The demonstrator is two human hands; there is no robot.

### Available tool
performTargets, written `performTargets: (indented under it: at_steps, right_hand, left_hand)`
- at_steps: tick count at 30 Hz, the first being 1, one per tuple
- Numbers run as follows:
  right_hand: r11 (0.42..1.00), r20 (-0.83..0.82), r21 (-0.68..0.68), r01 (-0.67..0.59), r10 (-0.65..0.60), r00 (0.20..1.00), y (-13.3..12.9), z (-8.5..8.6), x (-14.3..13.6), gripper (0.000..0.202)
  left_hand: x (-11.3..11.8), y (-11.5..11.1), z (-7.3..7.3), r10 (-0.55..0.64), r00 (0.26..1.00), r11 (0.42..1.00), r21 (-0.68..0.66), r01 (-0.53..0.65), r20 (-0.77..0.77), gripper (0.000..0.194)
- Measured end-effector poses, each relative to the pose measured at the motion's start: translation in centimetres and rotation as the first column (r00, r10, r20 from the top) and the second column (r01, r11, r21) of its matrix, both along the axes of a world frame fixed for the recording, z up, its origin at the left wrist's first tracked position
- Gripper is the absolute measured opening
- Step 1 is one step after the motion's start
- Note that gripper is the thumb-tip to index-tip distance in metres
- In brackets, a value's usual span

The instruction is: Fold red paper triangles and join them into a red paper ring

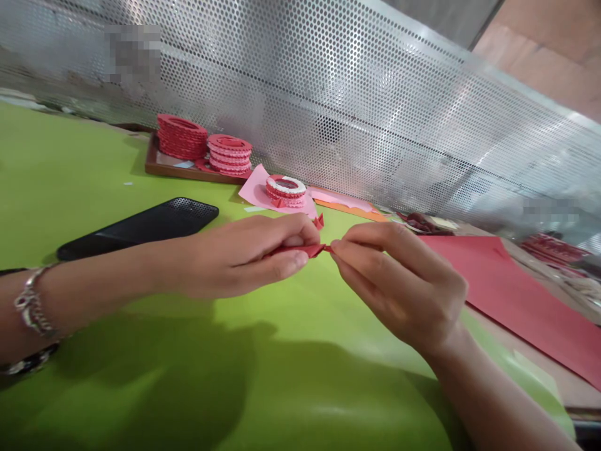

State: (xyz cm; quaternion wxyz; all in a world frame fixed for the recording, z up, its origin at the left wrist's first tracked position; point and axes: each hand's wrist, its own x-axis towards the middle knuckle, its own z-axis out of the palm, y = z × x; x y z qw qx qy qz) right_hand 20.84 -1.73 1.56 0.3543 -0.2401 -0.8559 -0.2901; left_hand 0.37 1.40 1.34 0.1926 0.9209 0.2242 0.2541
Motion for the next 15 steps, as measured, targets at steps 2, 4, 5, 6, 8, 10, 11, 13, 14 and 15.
performTargets:
  at_steps: [2, 4, 5, 6, 8, 10, 11, 13, 14, 15]
  right_hand:
    - [1.0, -0.001, -0.006, 0.0, 0.0, 1.0, -0.03, 0.03, -0.05, 0.014]
    - [1.0, 0.008, -0.017, -0.005, 0.005, 1.0, -0.09, 0.13, -0.15, 0.016]
    - [1.0, 0.012, -0.029, -0.004, 0.004, 1.0, -0.12, 0.2, -0.21, 0.017]
    - [0.999, 0.013, -0.043, 0.0, 0.0, 1.0, -0.16, 0.28, -0.27, 0.018]
    - [0.998, 0.008, -0.055, 0.009, -0.009, 1.0, -0.23, 0.44, -0.4, 0.021]
    - [0.999, 0.007, -0.048, 0.013, -0.013, 1.0, -0.28, 0.53, -0.5, 0.023]
    - [0.999, 0.022, -0.037, 0.007, -0.007, 1.0, -0.3, 0.52, -0.53, 0.023]
    - [1.0, 0.058, -0.025, -0.017, 0.019, 0.998, -0.32, 0.38, -0.57, 0.022]
    - [0.999, 0.061, -0.031, -0.028, 0.029, 0.998, -0.33, 0.26, -0.58, 0.021]
    - [0.998, 0.051, -0.045, -0.039, 0.041, 0.998, -0.32, 0.13, -0.58, 0.019]
  left_hand:
    - [0.03, 0.01, 0.08, 0.026, 0.999, 1.0, 0.001, -0.026, -0.039, 0.02]
    - [0.03, 0.1, 0.05, 0.052, 0.996, 0.999, 0.01, -0.051, -0.067, 0.021]
    - [0.02, 0.18, -0.02, 0.057, 0.996, 0.998, 0.015, -0.056, -0.069, 0.021]
    - [-0.01, 0.29, -0.11, 0.055, 0.996, 0.998, 0.017, -0.054, -0.069, 0.021]
    - [-0.06, 0.49, -0.32, 0.045, 0.997, 0.999, 0.02, -0.044, -0.065, 0.019]
    - [-0.08, 0.59, -0.46, 0.041, 0.996, 0.999, 0.023, -0.04, -0.075, 0.018]
    - [-0.07, 0.59, -0.48, 0.046, 0.995, 0.999, 0.025, -0.044, -0.083, 0.018]
    - [0.02, 0.49, -0.44, 0.057, 0.993, 0.998, 0.022, -0.056, -0.099, 0.017]
    - [0.08, 0.42, -0.39, 0.063, 0.993, 0.998, 0.02, -0.061, -0.105, 0.017]
    - [0.13, 0.35, -0.33, 0.061, 0.993, 0.998, 0.021, -0.059, -0.104, 0.017]
